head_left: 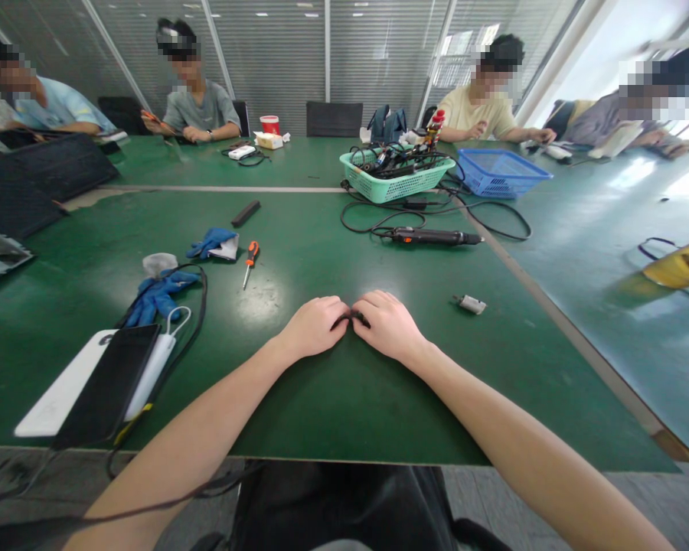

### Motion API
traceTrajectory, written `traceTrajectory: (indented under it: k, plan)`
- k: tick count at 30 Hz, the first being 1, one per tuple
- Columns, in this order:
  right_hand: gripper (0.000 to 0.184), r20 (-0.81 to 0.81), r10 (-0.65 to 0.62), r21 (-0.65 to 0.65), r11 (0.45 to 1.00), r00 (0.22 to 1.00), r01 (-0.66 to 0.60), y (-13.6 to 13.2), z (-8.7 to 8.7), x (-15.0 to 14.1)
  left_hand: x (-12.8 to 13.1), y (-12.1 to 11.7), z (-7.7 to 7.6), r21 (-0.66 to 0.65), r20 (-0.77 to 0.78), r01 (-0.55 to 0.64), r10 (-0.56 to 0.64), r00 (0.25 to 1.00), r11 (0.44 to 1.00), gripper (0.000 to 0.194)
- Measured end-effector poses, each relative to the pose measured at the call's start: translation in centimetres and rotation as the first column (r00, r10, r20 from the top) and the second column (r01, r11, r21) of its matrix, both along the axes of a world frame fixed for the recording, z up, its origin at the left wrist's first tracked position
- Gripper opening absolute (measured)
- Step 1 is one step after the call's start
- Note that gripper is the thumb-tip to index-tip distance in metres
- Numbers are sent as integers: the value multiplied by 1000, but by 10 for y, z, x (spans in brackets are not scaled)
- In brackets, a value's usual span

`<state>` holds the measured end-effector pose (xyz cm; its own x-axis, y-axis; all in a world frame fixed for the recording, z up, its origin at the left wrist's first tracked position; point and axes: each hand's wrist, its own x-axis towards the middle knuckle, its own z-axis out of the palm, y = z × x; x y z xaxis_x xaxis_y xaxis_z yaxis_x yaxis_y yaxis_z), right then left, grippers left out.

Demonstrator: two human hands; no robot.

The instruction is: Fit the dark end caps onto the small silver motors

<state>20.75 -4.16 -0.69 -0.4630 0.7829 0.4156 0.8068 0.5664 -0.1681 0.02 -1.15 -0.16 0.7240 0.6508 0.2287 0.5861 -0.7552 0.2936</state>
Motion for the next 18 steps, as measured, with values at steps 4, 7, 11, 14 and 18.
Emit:
traceTrajectory:
  k: [4,7,11,14,18]
  plan:
    - [8,-2,9,2,1000,1000,-9,-1,0,-2,0,1,-1,16,4,-18,18,1000,1000,15]
    - [7,-21,14,-10,1000,1000,-14,-1,0,-2,1,1,-2,28,-10,-29,29,1000,999,15]
    - [7,-28,26,-29,999,999,-27,0,0,0,0,1,-1,36,-12,-33,34,999,999,15]
    - [6,-19,33,-32,999,999,-33,0,0,1,0,1,0,33,-14,-30,31,999,999,14]
    - [5,1,21,-30,999,1000,-21,0,0,2,0,1,1,34,-18,-25,26,999,999,13]
